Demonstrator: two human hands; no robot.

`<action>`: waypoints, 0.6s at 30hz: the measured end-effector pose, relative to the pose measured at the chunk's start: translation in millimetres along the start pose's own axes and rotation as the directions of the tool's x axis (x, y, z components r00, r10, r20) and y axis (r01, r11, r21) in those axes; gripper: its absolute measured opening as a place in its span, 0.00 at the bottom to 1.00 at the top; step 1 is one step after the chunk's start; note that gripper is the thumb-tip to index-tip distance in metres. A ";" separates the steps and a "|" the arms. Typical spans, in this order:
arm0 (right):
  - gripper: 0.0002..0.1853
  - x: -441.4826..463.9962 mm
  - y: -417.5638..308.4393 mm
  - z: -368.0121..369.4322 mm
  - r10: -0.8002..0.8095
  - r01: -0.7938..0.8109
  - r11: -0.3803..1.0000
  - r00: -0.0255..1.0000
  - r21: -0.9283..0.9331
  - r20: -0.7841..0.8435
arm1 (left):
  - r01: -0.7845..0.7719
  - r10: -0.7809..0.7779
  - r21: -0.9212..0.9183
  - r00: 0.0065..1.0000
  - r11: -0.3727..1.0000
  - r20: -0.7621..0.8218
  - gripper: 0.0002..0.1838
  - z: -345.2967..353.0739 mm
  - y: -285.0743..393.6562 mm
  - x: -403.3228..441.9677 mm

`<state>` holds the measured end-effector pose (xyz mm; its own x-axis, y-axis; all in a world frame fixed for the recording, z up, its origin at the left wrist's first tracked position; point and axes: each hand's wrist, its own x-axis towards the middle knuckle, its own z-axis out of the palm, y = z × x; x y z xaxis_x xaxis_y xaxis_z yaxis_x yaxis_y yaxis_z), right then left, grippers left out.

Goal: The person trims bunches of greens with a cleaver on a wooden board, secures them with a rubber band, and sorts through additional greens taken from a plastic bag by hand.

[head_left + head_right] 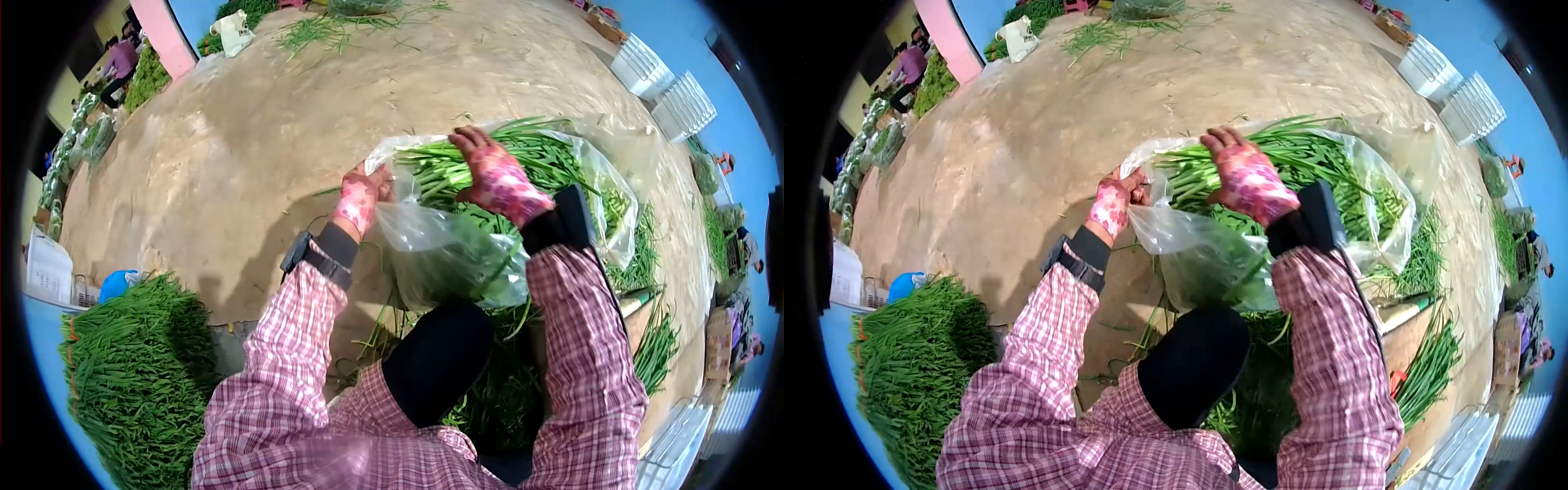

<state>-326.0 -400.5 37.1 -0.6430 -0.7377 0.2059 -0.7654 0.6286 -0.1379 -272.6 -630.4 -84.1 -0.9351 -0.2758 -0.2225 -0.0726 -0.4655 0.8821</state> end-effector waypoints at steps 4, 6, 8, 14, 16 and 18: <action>0.54 55.8 10.1 48.6 -0.042 0.037 0.999 0.953 0.023 0.299 | -0.045 0.035 -0.070 0.990 0.997 -0.138 0.06 23.2 27.4 -21.8; 0.57 67.2 10.0 46.1 0.029 -0.105 0.982 0.905 0.159 0.424 | -0.116 0.098 -0.127 0.986 0.985 -0.137 0.04 20.2 36.2 -16.8; 0.57 67.0 5.9 38.0 0.103 -0.149 0.986 0.893 0.071 0.439 | -0.152 0.125 -0.197 0.982 0.968 -0.143 0.03 13.1 43.1 -13.6; 0.45 9.4 -8.6 45.3 0.071 -0.071 0.997 0.991 -0.002 0.110 | -0.175 0.147 -0.355 0.984 0.918 -0.104 0.14 16.2 64.4 -1.5; 0.41 2.1 -9.8 54.7 0.086 -0.071 0.987 0.991 -0.146 0.100 | -0.122 0.108 -0.454 0.993 0.883 -0.056 0.17 20.9 67.7 6.4; 0.30 6.0 -17.6 43.0 0.018 0.027 0.953 0.989 -0.302 0.146 | -0.053 0.066 -0.594 0.998 0.802 0.000 0.16 19.0 72.2 16.7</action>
<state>-317.6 -426.5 -1.0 -0.6538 -0.7543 0.0600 -0.7385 0.6533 0.1667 -300.1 -652.6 -16.2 -0.9378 -0.3060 -0.1642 0.1974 -0.8588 0.4727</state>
